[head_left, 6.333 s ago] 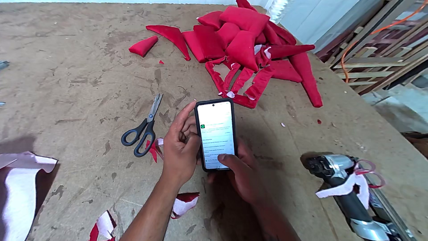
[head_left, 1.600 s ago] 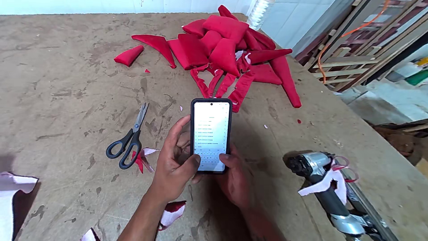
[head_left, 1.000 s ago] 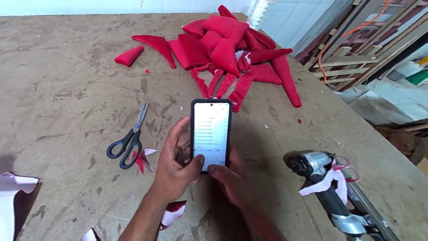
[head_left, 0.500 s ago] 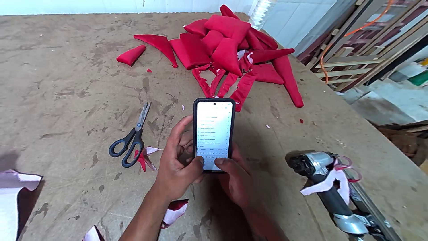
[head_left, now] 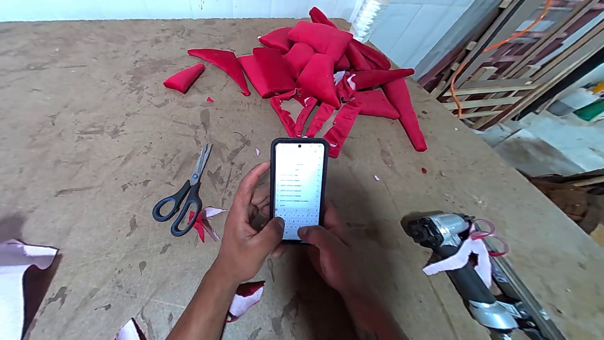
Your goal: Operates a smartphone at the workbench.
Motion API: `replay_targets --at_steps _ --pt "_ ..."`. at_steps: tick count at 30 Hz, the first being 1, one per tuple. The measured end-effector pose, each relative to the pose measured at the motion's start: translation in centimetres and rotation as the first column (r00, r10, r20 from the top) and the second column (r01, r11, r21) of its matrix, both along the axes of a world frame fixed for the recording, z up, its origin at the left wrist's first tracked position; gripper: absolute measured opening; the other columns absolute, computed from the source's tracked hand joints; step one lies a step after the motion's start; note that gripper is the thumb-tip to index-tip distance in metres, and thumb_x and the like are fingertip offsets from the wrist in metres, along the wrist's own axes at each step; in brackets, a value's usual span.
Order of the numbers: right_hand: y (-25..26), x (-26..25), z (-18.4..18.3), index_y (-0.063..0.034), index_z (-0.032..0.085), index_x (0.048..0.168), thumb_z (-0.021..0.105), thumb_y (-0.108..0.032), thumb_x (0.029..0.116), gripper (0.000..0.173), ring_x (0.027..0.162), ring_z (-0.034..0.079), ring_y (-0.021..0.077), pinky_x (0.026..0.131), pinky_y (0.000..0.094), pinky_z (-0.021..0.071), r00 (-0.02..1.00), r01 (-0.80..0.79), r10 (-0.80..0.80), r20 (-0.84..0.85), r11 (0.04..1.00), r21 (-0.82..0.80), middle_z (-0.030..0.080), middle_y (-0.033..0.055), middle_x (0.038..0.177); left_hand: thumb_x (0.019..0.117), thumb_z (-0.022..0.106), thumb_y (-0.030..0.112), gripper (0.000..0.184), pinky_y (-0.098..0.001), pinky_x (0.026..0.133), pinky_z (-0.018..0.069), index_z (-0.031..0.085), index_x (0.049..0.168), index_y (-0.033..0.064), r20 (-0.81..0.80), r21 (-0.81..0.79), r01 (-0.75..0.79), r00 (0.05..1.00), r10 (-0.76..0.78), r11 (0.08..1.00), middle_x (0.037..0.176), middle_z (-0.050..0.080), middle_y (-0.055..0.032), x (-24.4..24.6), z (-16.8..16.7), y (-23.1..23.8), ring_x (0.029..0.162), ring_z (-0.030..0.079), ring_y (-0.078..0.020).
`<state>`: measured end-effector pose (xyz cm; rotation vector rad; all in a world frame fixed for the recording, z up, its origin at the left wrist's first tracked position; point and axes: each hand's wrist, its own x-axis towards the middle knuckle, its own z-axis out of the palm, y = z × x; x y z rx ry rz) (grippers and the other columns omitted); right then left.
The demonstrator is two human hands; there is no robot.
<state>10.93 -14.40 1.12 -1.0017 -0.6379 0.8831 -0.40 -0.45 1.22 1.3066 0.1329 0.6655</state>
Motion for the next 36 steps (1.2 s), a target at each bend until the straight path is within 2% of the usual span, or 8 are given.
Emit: replay_targets --at_steps 5,10,16,21,25,29,34,36 --pt "0.06 -0.06 0.04 -0.0086 0.043 0.141 0.051 0.003 0.0913 0.052 0.095 0.073 0.0311 0.076 0.0492 0.065 0.999 -0.001 0.001 0.032 1.0 0.003 0.068 0.018 0.116 0.0912 0.06 0.001 0.079 -0.0283 0.05 0.0566 0.028 0.159 0.0258 0.01 -0.006 -0.006 1.0 0.006 1.0 0.118 0.068 -0.0154 -0.05 0.06 -0.13 0.072 0.069 -0.0212" --pt "0.05 -0.02 -0.25 -0.0121 0.045 0.144 0.049 -0.024 0.1041 0.042 0.095 0.073 0.0304 0.074 0.0477 0.0648 0.999 0.047 -0.046 0.025 0.999 -0.009 0.068 0.0179 0.117 0.0917 0.059 -0.001 0.081 -0.0303 0.05 0.0569 0.026 0.16 0.0258 0.024 -0.017 0.018 1.0 -0.018 1.0 0.118 0.067 -0.017 0.06 -0.08 -0.12 0.071 0.069 -0.0233" --pt "0.16 -0.11 0.18 -0.0079 0.043 0.141 0.053 0.001 0.0927 0.05 0.092 0.074 0.0308 0.074 0.0488 0.0653 1.0 0.026 -0.025 0.01 1.0 -0.008 0.069 0.0175 0.114 0.092 0.061 0.001 0.08 -0.0306 0.055 0.0593 0.027 0.16 0.0254 0.009 0.0 -0.009 1.0 0.009 1.0 0.118 0.068 -0.0167 0.05 0.06 -0.12 0.078 0.071 -0.0238" --pt "0.68 -0.62 0.5 -0.0045 0.044 0.14 0.064 -0.008 0.0978 0.047 0.086 0.075 0.0303 0.069 0.0451 0.0665 0.993 0.115 -0.114 0.034 0.993 -0.038 0.07 0.0187 0.11 0.0937 0.066 0.003 0.08 -0.03 0.055 0.059 0.027 0.16 0.0236 0.009 0.026 -0.018 1.0 0.017 1.0 0.115 0.069 -0.0156 0.2 0.11 -0.32 0.074 0.069 -0.023" --pt "0.44 -0.48 0.09 -0.0054 0.043 0.14 0.059 -0.012 0.0985 0.045 0.088 0.074 0.0311 0.07 0.0463 0.0657 0.997 0.074 -0.074 0.017 0.997 -0.005 0.069 0.019 0.111 0.0941 0.067 0.001 0.079 -0.0332 0.058 0.0613 0.028 0.159 0.0246 -0.012 0.031 -0.046 0.999 0.046 0.998 0.111 0.07 -0.0159 0.35 0.18 -0.37 0.075 0.07 -0.0258" --pt "0.42 -0.48 0.17 -0.0062 0.043 0.141 0.057 -0.012 0.0998 0.044 0.086 0.074 0.0307 0.069 0.0456 0.0657 0.997 0.077 -0.077 -0.007 0.997 0.006 0.069 0.0192 0.111 0.0952 0.064 0.004 0.076 -0.0311 0.053 0.0588 0.028 0.159 0.0236 0.018 0.018 -0.018 1.0 0.018 1.0 0.112 0.068 -0.0166 0.27 0.06 -0.33 0.072 0.069 -0.0241" --pt "0.61 -0.39 0.08 -0.0057 0.046 0.14 0.058 -0.011 0.1009 0.042 0.083 0.074 0.0312 0.064 0.0452 0.0658 0.996 0.086 -0.086 0.006 0.996 0.027 0.069 0.0207 0.11 0.0925 0.06 0.004 0.077 -0.0357 0.07 0.0624 0.027 0.16 0.0223 0.026 0.052 -0.018 1.0 0.017 0.999 0.116 0.068 -0.0166 0.23 -0.23 -0.21 0.09 0.072 -0.0262" --pt "0.64 -0.39 0.12 -0.005 0.046 0.139 0.059 -0.01 0.1 0.042 0.084 0.075 0.0317 0.064 0.0459 0.0659 0.995 0.097 -0.097 0.006 0.995 0.016 0.069 0.021 0.11 0.0924 0.06 0.004 0.077 -0.0359 0.072 0.0626 0.026 0.16 0.022 0.027 0.06 -0.019 0.999 0.018 0.998 0.119 0.069 -0.0167 0.21 -0.37 -0.16 0.092 0.072 -0.0265"
